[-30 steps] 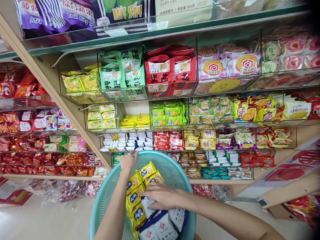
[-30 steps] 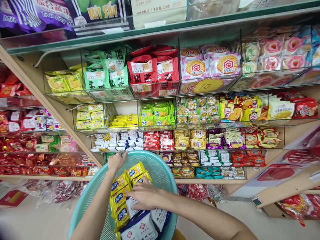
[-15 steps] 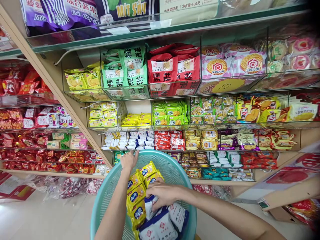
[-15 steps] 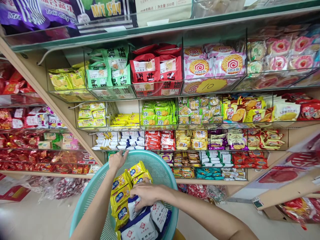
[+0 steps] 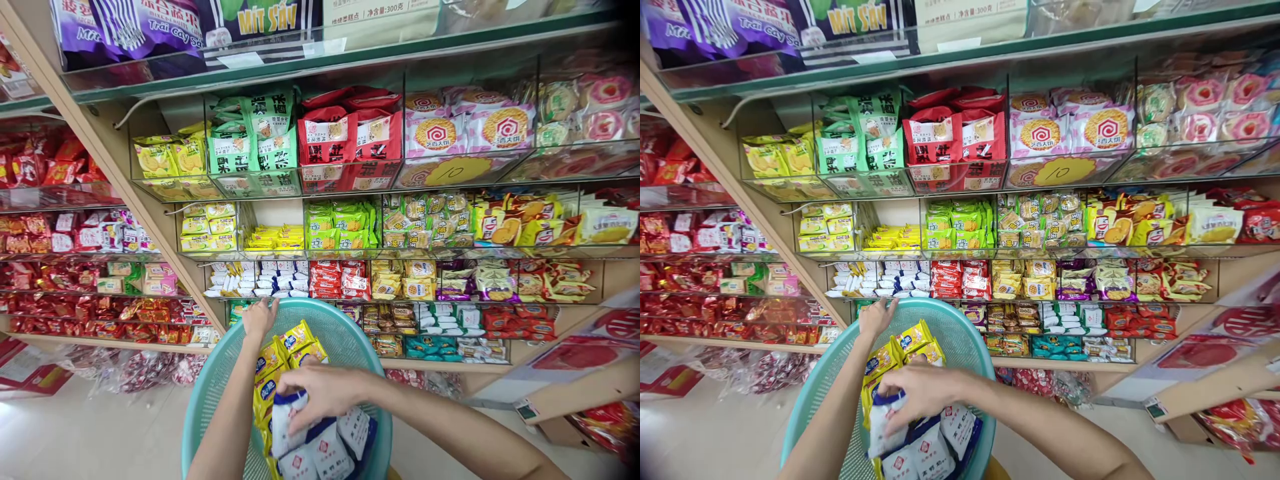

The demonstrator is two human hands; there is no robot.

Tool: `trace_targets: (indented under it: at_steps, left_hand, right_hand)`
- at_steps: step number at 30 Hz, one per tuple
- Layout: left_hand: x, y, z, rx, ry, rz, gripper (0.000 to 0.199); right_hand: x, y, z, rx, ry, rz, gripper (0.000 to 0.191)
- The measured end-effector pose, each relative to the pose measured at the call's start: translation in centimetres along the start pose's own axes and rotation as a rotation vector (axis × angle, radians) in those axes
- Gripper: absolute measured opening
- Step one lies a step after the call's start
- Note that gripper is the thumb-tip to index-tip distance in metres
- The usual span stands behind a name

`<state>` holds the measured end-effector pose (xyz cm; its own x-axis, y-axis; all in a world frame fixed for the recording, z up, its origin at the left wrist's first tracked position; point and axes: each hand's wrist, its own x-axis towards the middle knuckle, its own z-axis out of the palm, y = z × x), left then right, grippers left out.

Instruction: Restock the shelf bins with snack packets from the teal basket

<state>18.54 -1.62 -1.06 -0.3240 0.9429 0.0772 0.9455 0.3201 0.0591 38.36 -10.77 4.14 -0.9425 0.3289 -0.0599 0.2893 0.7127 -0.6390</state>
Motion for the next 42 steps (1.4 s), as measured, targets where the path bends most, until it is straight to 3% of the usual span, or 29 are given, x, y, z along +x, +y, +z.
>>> trace_targets:
  at_steps: [5,9,19,24,27,30,35,39,42]
  left_hand:
    - [0.2,-0.1,0.0,-0.005,-0.012,-0.003,0.060]
    - [0.2,0.0,0.0,0.000,-0.015,-0.003,0.060]
    - [0.0,-0.1,0.0,0.009,-0.012,-0.006,0.060]
    - [0.0,0.1,-0.2,0.013,-0.012,0.000,0.058]
    - [0.0,0.3,-0.2,0.016,-0.009,0.002,0.058]
    - [-0.1,0.5,-0.2,0.024,0.006,0.011,0.058]
    - [-0.2,0.5,-0.1,0.032,0.029,0.026,0.058]
    - [-0.2,0.2,-0.1,0.030,0.029,0.020,0.057]
    - [-0.2,0.0,-0.1,0.019,0.014,0.011,0.057]
  right_hand:
    - [0.2,-0.9,3.1,-0.176,-0.166,-0.126,0.046]
    - [0.2,-0.4,4.8,-0.313,-0.193,-0.205,0.032]
    - [-2.4,0.3,7.2,-0.458,0.103,-0.237,0.034]
    - [-3.0,0.8,8.7,-0.451,0.151,-0.266,0.030]
    - [-3.2,0.4,8.3,-0.392,0.174,-0.234,0.036]
    - [-3.1,0.6,5.8,-0.268,0.227,-0.155,0.048]
    - [-2.7,4.5,1.6,-0.191,0.293,0.098,0.030]
    - [-3.0,7.7,2.1,-0.207,0.230,0.177,0.029]
    - [-3.2,8.2,2.9,-0.211,0.227,0.177,0.031]
